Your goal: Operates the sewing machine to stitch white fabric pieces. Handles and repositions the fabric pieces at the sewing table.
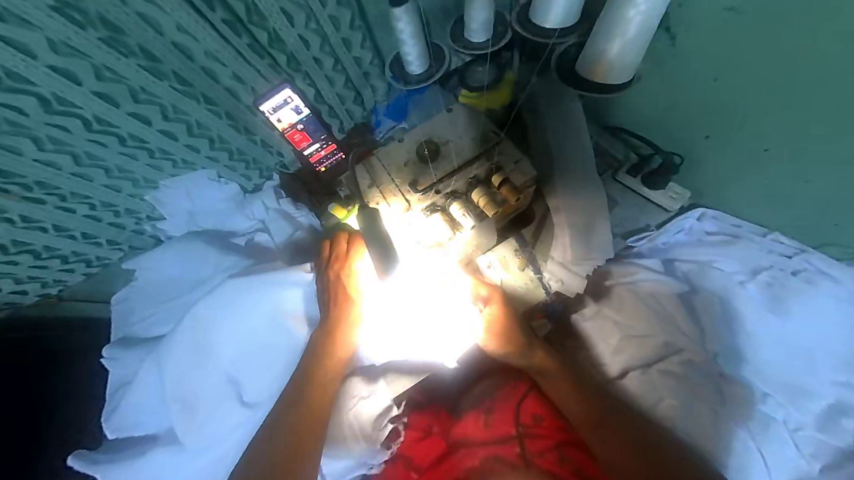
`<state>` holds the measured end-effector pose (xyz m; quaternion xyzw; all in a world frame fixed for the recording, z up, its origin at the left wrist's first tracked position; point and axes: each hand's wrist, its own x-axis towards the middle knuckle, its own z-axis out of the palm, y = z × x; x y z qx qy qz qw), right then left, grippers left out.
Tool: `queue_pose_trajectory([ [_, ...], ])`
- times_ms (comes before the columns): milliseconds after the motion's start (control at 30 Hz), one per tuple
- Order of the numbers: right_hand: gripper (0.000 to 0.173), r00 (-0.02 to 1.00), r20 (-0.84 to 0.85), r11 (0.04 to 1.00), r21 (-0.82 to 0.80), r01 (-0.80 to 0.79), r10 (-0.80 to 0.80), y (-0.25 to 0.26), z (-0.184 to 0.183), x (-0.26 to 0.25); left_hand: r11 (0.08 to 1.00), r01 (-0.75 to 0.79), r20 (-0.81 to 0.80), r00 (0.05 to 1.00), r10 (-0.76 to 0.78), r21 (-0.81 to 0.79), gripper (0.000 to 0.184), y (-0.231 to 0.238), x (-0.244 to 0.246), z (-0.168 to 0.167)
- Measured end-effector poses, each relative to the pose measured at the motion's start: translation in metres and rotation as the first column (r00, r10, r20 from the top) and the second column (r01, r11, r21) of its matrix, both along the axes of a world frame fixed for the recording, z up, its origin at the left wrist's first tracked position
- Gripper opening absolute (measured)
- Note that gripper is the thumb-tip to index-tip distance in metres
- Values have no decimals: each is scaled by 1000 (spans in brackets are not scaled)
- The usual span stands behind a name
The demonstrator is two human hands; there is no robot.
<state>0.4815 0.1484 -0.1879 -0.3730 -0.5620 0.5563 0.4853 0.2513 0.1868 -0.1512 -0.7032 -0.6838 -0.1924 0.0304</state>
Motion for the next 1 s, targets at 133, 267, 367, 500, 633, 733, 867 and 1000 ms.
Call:
queue_pose_trajectory([
  [133,30,966,166,974,-78,215,-200,-5,-18,13,999,21,17,1000,-21,47,25,3,-2,-2],
  [267,16,892,384,968,22,250,-239,-15,-18,37,998,38,33,999,-39,45,45,-17,-1,-2],
  [367,19,842,355,903,294,312,-406,-13,-9,85,994,85,68,994,-90,73,77,-40,-3,-16],
  [500,21,530,657,829,525,190,-537,11,11,162,989,90,203,973,-113,116,74,-49,-7,-31],
  [633,20,386,836,881,460,-109,-389,32,12,198,982,23,280,957,-76,187,77,-56,-3,-20],
  [733,22,504,824,908,385,-163,-259,45,18,206,953,-2,218,974,-67,302,73,-72,7,-6],
  [867,26,502,818,896,411,-167,-281,72,39,215,920,124,198,958,-209,371,38,-102,57,8],
  [1000,34,371,526,565,825,-4,-765,78,78,199,857,494,661,596,-456,145,28,-92,127,20],
])
